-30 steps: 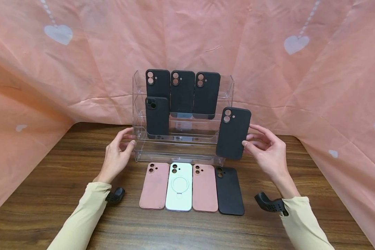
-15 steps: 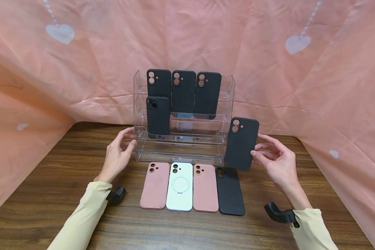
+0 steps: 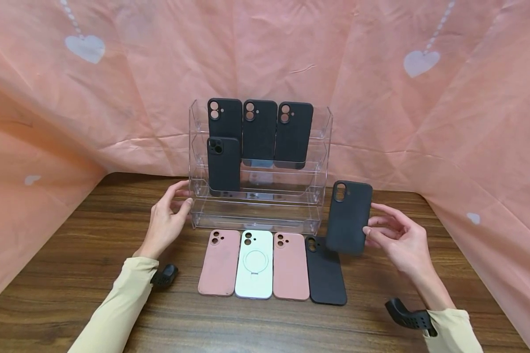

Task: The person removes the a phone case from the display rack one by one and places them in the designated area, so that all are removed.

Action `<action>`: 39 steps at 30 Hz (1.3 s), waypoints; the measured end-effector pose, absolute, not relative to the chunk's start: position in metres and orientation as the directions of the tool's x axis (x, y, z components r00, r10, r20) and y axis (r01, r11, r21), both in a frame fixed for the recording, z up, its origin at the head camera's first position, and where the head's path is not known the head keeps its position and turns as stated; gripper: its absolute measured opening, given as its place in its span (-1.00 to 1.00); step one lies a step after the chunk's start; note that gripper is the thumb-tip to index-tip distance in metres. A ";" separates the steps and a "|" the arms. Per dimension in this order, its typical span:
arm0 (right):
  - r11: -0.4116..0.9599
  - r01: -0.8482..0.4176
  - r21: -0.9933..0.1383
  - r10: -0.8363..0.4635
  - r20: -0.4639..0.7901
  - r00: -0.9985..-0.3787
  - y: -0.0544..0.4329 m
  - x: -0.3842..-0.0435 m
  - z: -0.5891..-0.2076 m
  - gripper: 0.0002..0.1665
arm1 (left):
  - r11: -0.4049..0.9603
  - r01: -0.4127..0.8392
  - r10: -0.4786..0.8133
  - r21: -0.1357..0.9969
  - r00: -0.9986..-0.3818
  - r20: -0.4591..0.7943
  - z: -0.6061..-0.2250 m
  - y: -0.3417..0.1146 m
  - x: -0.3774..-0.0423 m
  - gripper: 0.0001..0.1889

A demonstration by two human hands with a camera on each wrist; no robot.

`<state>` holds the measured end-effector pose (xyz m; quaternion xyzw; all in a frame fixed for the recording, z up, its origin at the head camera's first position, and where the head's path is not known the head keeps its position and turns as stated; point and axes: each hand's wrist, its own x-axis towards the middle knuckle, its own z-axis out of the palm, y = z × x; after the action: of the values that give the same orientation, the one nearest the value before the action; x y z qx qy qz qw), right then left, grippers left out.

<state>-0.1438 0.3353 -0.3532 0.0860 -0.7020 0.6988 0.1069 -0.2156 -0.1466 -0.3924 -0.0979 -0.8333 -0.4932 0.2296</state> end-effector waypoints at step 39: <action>0.162 -0.013 -0.987 -0.268 -0.032 -0.963 0.402 -0.120 -0.397 -0.30 | 0.514 0.381 -0.069 0.769 -0.875 0.480 -0.392 -0.146 -0.216 -0.53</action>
<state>-0.1200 0.4025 -0.3968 0.0930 -0.7558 0.6405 -0.0998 -0.2157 -0.1465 -0.3918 -0.0932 -0.8383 -0.4843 0.2323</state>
